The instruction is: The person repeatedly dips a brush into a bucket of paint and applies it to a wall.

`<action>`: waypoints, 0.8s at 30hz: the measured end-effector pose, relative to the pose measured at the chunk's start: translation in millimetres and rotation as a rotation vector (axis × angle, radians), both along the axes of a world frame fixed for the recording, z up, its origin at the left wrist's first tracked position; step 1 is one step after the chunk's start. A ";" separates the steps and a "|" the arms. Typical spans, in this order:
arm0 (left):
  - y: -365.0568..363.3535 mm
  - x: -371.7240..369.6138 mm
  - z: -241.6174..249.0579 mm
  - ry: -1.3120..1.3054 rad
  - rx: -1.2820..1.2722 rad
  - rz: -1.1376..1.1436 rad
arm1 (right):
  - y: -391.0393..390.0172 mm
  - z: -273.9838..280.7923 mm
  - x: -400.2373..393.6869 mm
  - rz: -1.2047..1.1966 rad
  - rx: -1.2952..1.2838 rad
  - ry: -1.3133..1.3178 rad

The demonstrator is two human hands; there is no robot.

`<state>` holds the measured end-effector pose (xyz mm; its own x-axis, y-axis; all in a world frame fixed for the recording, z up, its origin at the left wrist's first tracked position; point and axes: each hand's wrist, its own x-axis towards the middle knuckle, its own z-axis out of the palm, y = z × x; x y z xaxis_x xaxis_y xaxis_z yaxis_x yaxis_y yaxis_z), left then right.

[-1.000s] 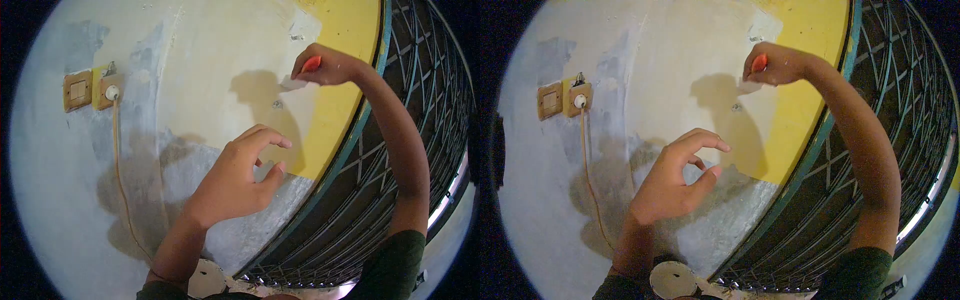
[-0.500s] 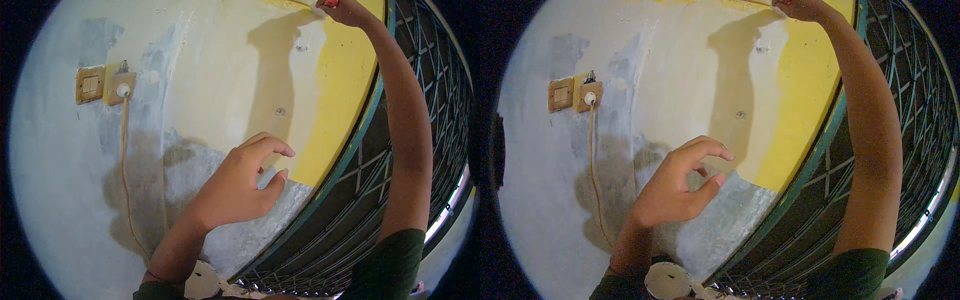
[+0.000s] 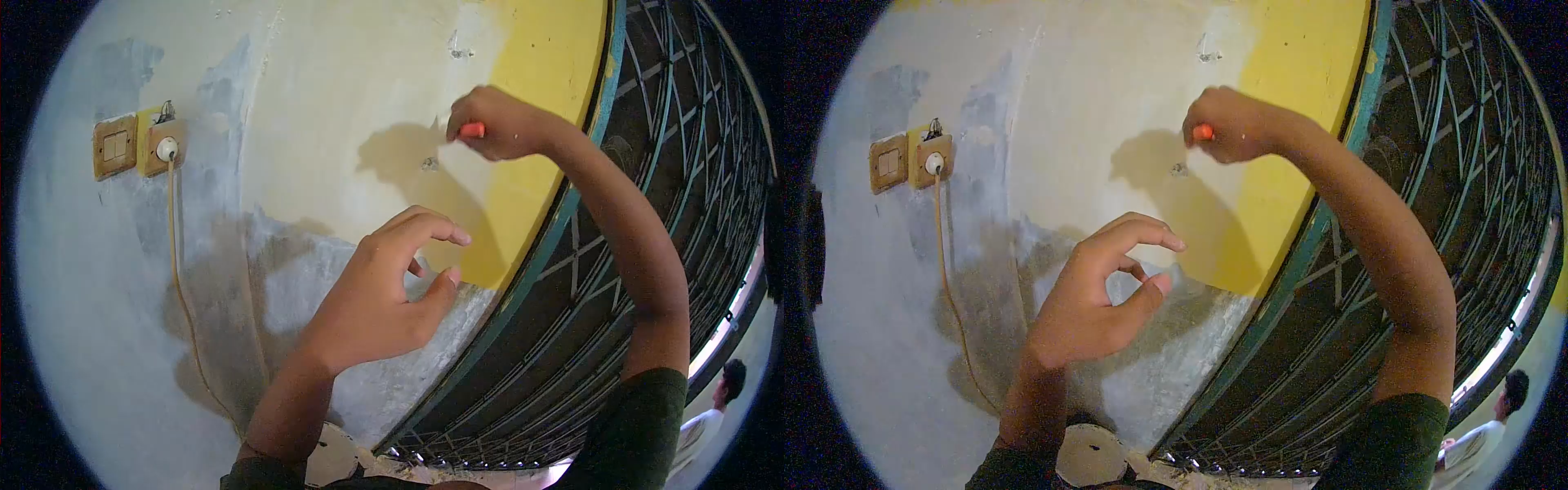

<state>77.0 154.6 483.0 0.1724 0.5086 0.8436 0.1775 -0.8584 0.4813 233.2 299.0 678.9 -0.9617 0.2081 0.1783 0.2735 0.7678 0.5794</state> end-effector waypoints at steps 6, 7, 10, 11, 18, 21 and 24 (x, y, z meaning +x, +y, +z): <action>-3.3 -1.5 -4.4 0.026 -0.015 0.039 | 9.2 44.7 -12.9 0.015 -0.309 0.109; -4.0 -2.0 -4.4 0.039 -0.019 0.043 | 15.2 63.5 -14.6 0.016 -0.213 0.094; -5.5 -4.8 -4.0 0.055 -0.015 0.058 | 14.5 104.8 -23.1 -0.169 -0.224 0.237; -5.9 -6.2 -3.0 0.053 -0.012 0.072 | 4.8 117.9 -27.2 -0.224 -0.208 0.280; -4.5 -14.6 -5.7 0.052 -0.015 0.126 | -25.1 183.3 -34.1 -0.151 0.377 0.316; 2.0 -13.2 -11.0 0.024 -0.011 0.124 | -16.5 163.9 -26.6 -0.299 0.569 0.288; 10.8 -10.5 -10.6 -0.035 0.004 0.123 | 48.1 125.5 -10.4 0.049 0.625 0.189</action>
